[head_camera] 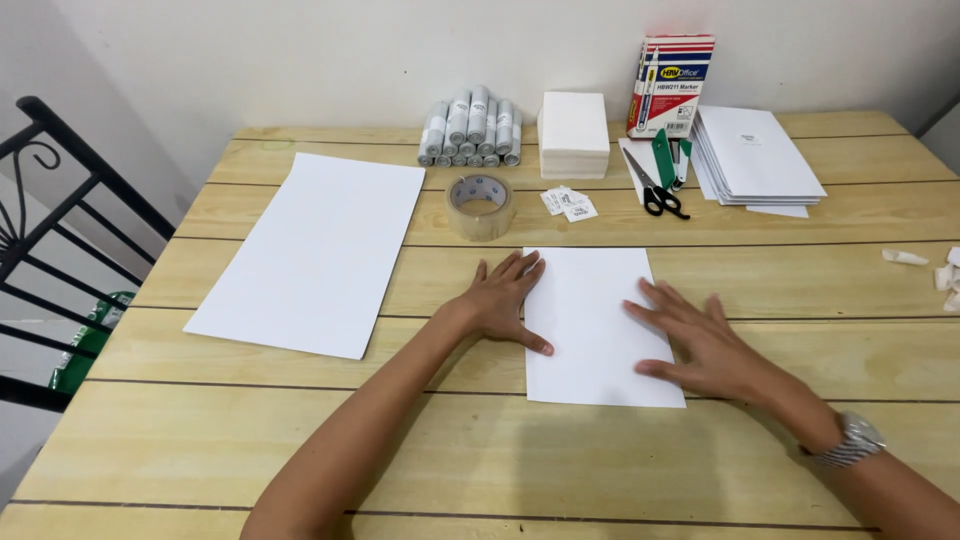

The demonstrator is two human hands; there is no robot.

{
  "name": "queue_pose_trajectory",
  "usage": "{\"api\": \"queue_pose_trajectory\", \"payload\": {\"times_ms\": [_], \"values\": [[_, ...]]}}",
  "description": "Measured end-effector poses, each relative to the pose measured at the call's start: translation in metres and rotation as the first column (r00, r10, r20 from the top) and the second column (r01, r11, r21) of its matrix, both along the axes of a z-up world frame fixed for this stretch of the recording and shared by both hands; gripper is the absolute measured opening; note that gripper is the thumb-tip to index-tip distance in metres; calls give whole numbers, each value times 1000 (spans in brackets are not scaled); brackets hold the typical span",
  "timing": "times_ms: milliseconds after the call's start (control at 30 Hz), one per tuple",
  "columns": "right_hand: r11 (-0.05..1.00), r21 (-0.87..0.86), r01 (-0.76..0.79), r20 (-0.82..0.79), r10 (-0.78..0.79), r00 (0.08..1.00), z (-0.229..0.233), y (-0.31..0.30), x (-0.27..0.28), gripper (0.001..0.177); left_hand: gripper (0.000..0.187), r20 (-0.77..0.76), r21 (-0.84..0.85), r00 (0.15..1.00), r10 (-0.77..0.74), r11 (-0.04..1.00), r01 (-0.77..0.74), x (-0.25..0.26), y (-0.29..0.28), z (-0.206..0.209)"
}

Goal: Folding a piece of paper to create an envelope and sealing the edges with tape.

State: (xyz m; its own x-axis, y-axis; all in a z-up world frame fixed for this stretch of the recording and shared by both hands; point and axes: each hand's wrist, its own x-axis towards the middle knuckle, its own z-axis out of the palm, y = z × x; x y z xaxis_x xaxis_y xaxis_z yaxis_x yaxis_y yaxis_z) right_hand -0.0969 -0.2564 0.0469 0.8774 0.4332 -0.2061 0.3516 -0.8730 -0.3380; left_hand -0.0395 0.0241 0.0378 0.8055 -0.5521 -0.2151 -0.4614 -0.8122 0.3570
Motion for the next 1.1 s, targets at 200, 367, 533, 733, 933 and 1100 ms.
{"api": "queue_pose_trajectory", "payload": {"times_ms": [200, 367, 533, 733, 933, 1100], "values": [[979, -126, -162, 129, 178, 976, -15, 56, 31, 62, 115, 69, -95, 998, 7, 995, 0, -10, 4, -7], [976, -174, -128, 127, 151, 980, -12, 75, 43, 65, 96, 155, -62, 987, -35, 997, 45, -35, 13, -6], [972, -209, -104, 101, 127, 987, -11, 78, 44, 65, 94, 164, -34, 985, -60, 997, 66, -38, 16, -11], [976, -201, -79, 137, 108, 985, -17, 78, 45, 66, 104, 89, -24, 994, -67, 997, 69, -45, 18, -4], [981, -185, -55, 154, 84, 984, -18, 78, 45, 64, 106, 66, -12, 995, -77, 997, 77, -47, 17, -4], [982, -183, -49, 171, 81, 982, -18, 79, 45, 64, 107, 44, -4, 996, -71, 997, 71, -48, 17, 0]]}}
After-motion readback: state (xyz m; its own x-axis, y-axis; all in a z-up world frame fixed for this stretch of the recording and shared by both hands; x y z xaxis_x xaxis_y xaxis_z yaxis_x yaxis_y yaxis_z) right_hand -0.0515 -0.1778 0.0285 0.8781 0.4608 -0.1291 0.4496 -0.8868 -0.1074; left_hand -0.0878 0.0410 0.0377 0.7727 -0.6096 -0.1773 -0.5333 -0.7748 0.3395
